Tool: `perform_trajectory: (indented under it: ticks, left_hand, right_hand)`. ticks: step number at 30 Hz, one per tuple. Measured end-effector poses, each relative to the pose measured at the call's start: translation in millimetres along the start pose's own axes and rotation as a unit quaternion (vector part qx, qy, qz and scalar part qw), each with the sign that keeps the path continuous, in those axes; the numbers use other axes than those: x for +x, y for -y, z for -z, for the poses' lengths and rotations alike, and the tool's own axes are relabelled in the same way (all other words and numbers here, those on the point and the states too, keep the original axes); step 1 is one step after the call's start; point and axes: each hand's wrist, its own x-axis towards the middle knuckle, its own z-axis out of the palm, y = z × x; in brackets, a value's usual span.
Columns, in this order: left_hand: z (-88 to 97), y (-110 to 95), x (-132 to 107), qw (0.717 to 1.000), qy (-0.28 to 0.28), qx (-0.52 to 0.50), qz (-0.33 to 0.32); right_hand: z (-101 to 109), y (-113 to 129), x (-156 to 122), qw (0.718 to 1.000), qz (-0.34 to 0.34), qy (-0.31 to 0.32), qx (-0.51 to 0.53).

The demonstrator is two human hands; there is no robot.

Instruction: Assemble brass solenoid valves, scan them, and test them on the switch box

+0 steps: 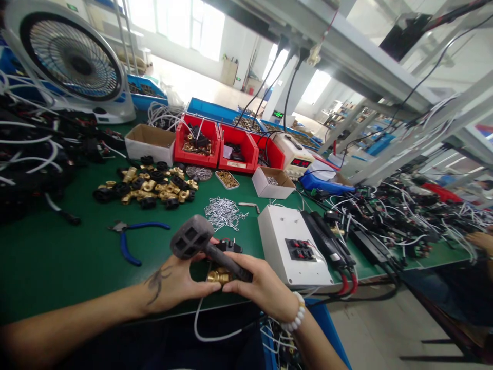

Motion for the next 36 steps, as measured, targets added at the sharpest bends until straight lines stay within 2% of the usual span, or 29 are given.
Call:
perform_trajectory:
  ticks: [5,8,10,14,16,19,23,28,30,33,34,36]
  left_hand:
    - [-2.5,2.2,-2.2,1.0,-0.022,0.01,0.017]
    - [-3.6,2.4,-2.7,1.0,-0.023,0.008,0.014]
    - [-4.0,2.0,-2.3,0.999,-0.036,0.003,0.003]
    - [-3.9,0.4,-1.1,0.998,-0.057,-0.004,-0.021]
    - [-3.5,-1.0,-1.0,0.997,-0.066,0.002,-0.031]
    - [-2.4,-3.2,-1.2,0.996,-0.083,0.031,-0.031]
    - [-1.6,-3.9,-1.2,0.994,-0.089,0.061,-0.023]
    - [-2.3,-2.3,-0.3,0.993,-0.091,0.069,-0.028]
    - [-2.2,-2.2,0.0,0.994,-0.09,0.065,-0.024]
    - [-1.5,-2.7,0.2,0.995,-0.082,0.055,-0.016]
    - [-1.3,-2.9,0.1,0.995,-0.08,0.054,-0.015]
    - [-1.1,-2.9,-0.1,0.995,-0.081,0.055,-0.016]
  right_hand:
    - [-0.6,-0.9,5.6,0.999,0.025,0.022,0.023]
    - [-3.5,-0.8,5.3,1.0,0.025,0.011,0.012]
    - [-6.0,-1.8,-2.8,0.999,0.016,-0.033,0.003]
    - [-5.2,-2.0,-38.8,0.982,-0.005,-0.188,0.031]
    - [-2.2,0.3,-57.3,0.974,-0.034,-0.221,0.041]
    - [0.3,4.8,-71.6,0.978,-0.084,-0.188,-0.029]
    - [-0.3,7.9,-71.8,0.977,-0.135,-0.124,-0.109]
    - [-0.7,9.6,-71.7,0.965,-0.12,-0.226,-0.047]
    - [-2.4,9.6,-69.5,0.968,-0.118,-0.212,-0.064]
    - [-4.2,9.4,-66.1,0.973,-0.128,-0.153,-0.114]
    - [-3.9,9.6,-66.0,0.973,-0.129,-0.153,-0.117]
    - [-2.1,10.1,-66.9,0.969,-0.123,-0.193,-0.097]
